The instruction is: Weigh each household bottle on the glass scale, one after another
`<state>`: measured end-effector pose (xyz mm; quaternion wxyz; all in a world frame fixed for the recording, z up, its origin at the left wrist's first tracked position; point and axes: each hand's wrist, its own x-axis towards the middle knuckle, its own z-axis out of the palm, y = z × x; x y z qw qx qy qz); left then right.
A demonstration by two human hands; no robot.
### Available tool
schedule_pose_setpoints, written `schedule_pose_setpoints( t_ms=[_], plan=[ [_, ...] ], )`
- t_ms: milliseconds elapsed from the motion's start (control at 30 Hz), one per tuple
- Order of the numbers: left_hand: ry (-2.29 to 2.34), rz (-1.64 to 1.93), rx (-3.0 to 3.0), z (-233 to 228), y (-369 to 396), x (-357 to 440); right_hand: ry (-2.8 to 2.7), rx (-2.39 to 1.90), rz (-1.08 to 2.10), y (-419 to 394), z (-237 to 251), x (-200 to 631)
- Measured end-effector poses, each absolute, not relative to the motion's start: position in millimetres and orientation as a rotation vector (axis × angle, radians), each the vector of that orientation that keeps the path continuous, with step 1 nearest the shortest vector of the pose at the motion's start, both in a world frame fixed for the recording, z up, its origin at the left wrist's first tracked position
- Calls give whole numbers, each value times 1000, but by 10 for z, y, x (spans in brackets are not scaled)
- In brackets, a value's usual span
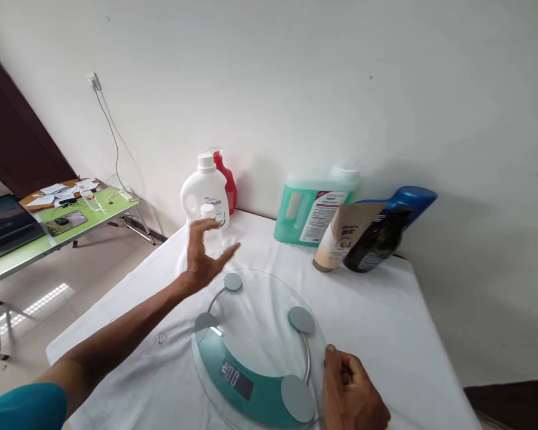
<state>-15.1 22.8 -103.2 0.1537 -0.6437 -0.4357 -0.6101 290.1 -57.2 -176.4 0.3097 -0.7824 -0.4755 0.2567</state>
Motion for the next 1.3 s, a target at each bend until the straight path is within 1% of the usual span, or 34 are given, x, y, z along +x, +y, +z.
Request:
schedule_pose_setpoints(
  t_ms=[67,167,267,400,633,767,933,1033,1167,1300],
  plan=[
    [-1489,-1749,-1652,-1120,168,-543,-1262,-2058,661,-568,-1782,2895],
    [-1852,-1833,-1740,-1368,292,-857,-1256,-2040,612,-562,-1850,2890],
    [-2050,-1962,-1907,-1553,473,-871,-1258,-1994,572,-562,-1919,2890],
    [-2165,-2108,-1796,-1598,617,-760,-1278,-1903,526,-577,-1956,2880],
    [-2179,-2151,-1612,-1592,737,-784,-1277,-1871,535,-598,-1902,2827],
    [-2108,-2196,-1597,-1380,668,-850,-1280,-1855,550,-601,-1893,2811],
    [-2037,-2243,-1897,-889,301,-702,-1279,-1809,514,-576,-1948,2817],
    [-2019,-2263,-2175,-757,16,-429,-1277,-1807,509,-563,-1977,2821],
    [-2006,-2316,-2461,-853,-264,4,-1289,-1801,516,-567,-1985,2825],
    [-2062,-2239,-2546,-1041,-388,323,-1315,-1756,520,-586,-1981,2830]
  ],
)
